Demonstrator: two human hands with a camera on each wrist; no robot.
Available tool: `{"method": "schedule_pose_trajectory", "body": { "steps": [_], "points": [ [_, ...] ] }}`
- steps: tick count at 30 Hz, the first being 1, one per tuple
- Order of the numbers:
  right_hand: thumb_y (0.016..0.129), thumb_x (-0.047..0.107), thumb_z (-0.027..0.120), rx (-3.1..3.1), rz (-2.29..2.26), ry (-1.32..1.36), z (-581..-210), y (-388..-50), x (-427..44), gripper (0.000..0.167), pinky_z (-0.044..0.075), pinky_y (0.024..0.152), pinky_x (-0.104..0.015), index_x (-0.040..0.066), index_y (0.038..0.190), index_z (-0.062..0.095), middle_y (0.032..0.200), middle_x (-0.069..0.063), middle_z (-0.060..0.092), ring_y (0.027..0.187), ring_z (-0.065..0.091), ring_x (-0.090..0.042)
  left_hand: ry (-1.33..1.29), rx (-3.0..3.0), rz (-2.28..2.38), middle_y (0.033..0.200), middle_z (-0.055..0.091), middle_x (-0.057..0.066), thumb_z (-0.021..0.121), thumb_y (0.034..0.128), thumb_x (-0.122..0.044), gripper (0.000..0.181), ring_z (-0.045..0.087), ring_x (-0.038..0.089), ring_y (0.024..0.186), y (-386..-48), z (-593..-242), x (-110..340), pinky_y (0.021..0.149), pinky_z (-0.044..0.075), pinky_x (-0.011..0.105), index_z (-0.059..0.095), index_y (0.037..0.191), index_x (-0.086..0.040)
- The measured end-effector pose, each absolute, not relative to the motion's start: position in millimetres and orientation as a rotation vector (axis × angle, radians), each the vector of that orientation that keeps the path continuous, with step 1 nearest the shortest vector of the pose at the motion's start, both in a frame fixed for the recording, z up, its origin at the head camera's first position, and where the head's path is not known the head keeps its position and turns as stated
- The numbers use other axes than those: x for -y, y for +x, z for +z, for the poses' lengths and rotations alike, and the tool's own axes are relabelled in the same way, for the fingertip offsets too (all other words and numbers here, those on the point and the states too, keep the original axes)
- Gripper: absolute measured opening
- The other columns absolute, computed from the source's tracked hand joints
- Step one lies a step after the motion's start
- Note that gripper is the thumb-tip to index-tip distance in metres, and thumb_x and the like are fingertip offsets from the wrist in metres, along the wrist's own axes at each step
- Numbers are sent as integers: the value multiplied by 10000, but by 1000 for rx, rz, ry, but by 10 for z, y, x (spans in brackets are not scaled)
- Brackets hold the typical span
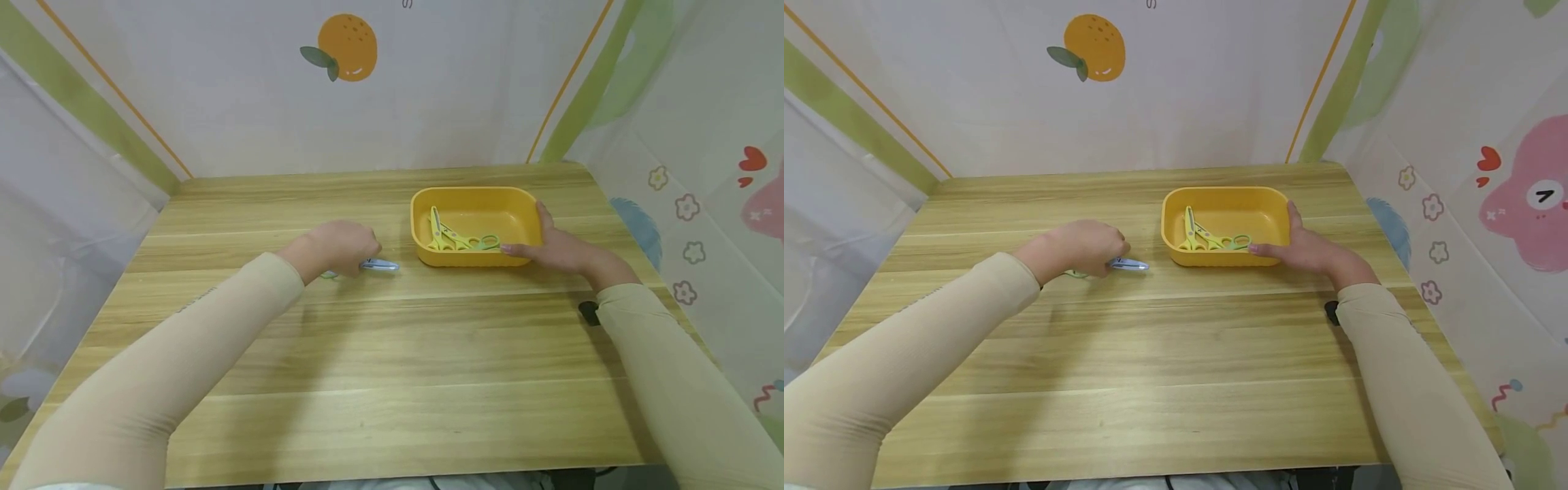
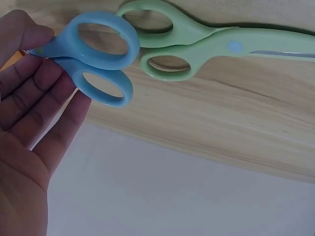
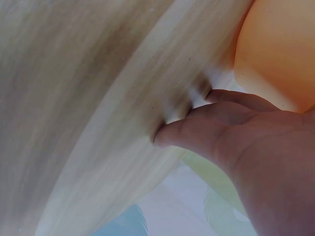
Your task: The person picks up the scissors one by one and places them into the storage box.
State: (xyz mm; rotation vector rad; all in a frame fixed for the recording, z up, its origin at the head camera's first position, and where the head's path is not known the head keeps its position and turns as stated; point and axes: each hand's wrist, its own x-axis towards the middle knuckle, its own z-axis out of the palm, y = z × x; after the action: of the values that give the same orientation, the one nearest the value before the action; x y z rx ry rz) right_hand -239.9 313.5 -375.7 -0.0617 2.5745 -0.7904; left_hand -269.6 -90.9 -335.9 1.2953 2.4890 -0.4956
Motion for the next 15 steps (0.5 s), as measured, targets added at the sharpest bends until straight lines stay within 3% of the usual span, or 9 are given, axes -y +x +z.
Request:
{"method": "schedule_pose_trajectory", "body": {
  "steps": [15],
  "points": [
    [934,786,584,-2573,-795,-62,-3742,-2388,-3126,1347,212,1255,-739,169,1569,-431,1660,-469,143,1539,245,-629,1263,-2495,-490,887,677,32,712,903,-8,96,497,163,727,-2717,-3245,869,677,519,313,685,913,-100]
  ]
}}
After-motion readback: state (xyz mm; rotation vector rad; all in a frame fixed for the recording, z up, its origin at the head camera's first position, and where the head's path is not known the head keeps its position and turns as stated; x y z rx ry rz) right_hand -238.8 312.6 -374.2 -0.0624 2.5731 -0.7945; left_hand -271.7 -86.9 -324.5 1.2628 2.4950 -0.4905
